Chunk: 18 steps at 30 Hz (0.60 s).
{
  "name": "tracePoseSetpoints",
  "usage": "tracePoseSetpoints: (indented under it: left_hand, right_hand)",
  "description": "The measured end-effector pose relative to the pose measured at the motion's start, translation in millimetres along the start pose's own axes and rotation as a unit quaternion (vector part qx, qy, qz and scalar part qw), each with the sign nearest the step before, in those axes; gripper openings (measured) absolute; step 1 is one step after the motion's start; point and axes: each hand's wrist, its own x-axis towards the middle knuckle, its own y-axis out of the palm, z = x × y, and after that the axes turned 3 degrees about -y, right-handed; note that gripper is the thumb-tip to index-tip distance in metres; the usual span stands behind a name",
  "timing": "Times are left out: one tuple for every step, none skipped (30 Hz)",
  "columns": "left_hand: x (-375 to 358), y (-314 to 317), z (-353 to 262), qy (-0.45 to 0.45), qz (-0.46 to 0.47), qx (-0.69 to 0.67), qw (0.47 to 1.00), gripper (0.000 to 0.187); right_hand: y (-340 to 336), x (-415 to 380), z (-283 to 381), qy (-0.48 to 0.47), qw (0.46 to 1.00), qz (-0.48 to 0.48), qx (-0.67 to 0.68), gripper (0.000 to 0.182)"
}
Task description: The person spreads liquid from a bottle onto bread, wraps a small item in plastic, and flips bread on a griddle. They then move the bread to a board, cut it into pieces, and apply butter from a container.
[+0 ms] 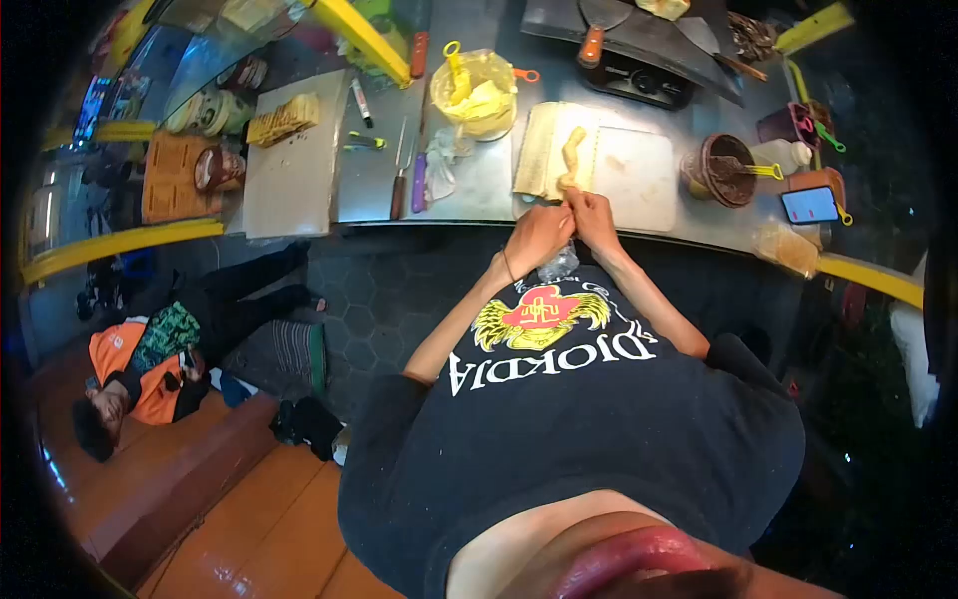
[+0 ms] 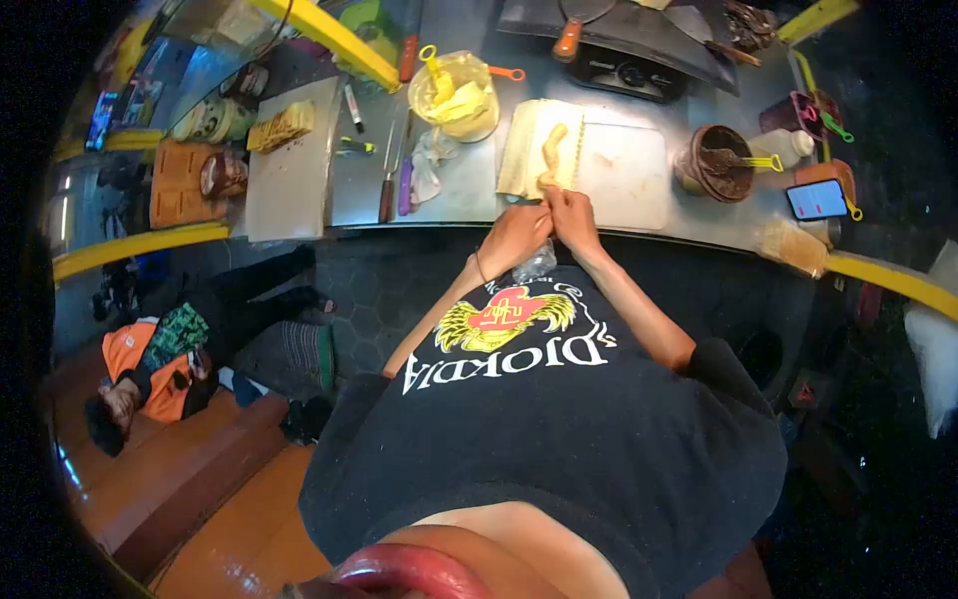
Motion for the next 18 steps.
tracePoseSetpoints:
  left_hand:
    - [-1,-3,0,0.010,0.004,-0.012,1.000,0.023]
    - [-1,-5,1,0.005,0.023,-0.037,0.999,0.024]
    - [-2,-9,3,-0.002,0.024,-0.039,0.999,0.024]
    - [-1,-13,5,0.004,0.067,-0.039,0.997,0.026]
    - [0,-14,7,0.015,0.117,-0.043,0.992,0.027]
    - [0,-17,14,-0.025,0.169,-0.091,0.981,0.029]
    - [0,-21,17,-0.028,0.185,-0.106,0.977,0.030]
    - [1,-37,6,-0.056,0.243,-0.108,0.962,0.032]
    - [-1,-32,18,-0.047,0.227,-0.153,0.961,0.033]
    - [-3,-36,21,-0.057,0.211,-0.171,0.961,0.031]
    - [-3,-36,36,-0.080,0.181,-0.165,0.966,0.030]
    - [-2,-38,51,-0.107,0.143,-0.213,0.961,0.030]
    - [-1,-41,56,-0.134,0.098,-0.257,0.952,0.031]
    - [0,-41,59,-0.135,0.101,-0.257,0.952,0.031]
    - [3,-44,56,-0.140,0.006,-0.177,0.974,0.031]
    - [2,-45,53,-0.142,-0.088,-0.094,0.981,0.032]
    - [4,-42,58,-0.141,-0.086,-0.095,0.982,0.032]
    - [8,-35,67,-0.132,-0.105,-0.111,0.979,0.032]
  right_hand:
    - [2,-3,2,-0.008,1.000,-0.005,0.029,0.044]
    - [0,-6,3,0.004,1.000,0.018,0.026,0.043]
    - [2,-8,3,0.010,0.999,0.021,0.026,0.043]
    - [2,-8,2,0.003,1.000,0.028,0.013,0.042]
    - [-1,-10,0,-0.001,1.000,0.028,-0.001,0.041]
    - [-2,-12,1,-0.001,0.999,0.037,-0.007,0.041]
    - [-1,-17,6,0.005,1.000,0.015,0.003,0.038]
    - [-3,-24,14,0.012,1.000,0.017,-0.023,0.038]
    - [-8,-25,22,0.016,0.999,0.019,-0.049,0.037]
    - [-12,-25,27,0.019,0.997,0.006,-0.072,0.037]
    - [-13,-29,29,0.024,0.995,0.001,-0.093,0.036]
    - [-14,-30,32,0.039,0.994,-0.011,-0.103,0.038]
    - [-16,-27,24,0.041,0.994,-0.013,-0.101,0.038]
    - [-17,-25,15,0.009,0.991,-0.025,-0.134,0.038]
    - [-17,-25,17,-0.024,0.985,-0.037,-0.167,0.039]
    - [-19,-28,19,-0.009,0.987,-0.027,-0.159,0.039]
    - [-20,-29,21,-0.007,0.987,-0.029,-0.160,0.039]
    - [-20,-29,23,0.010,0.994,-0.026,-0.108,0.040]
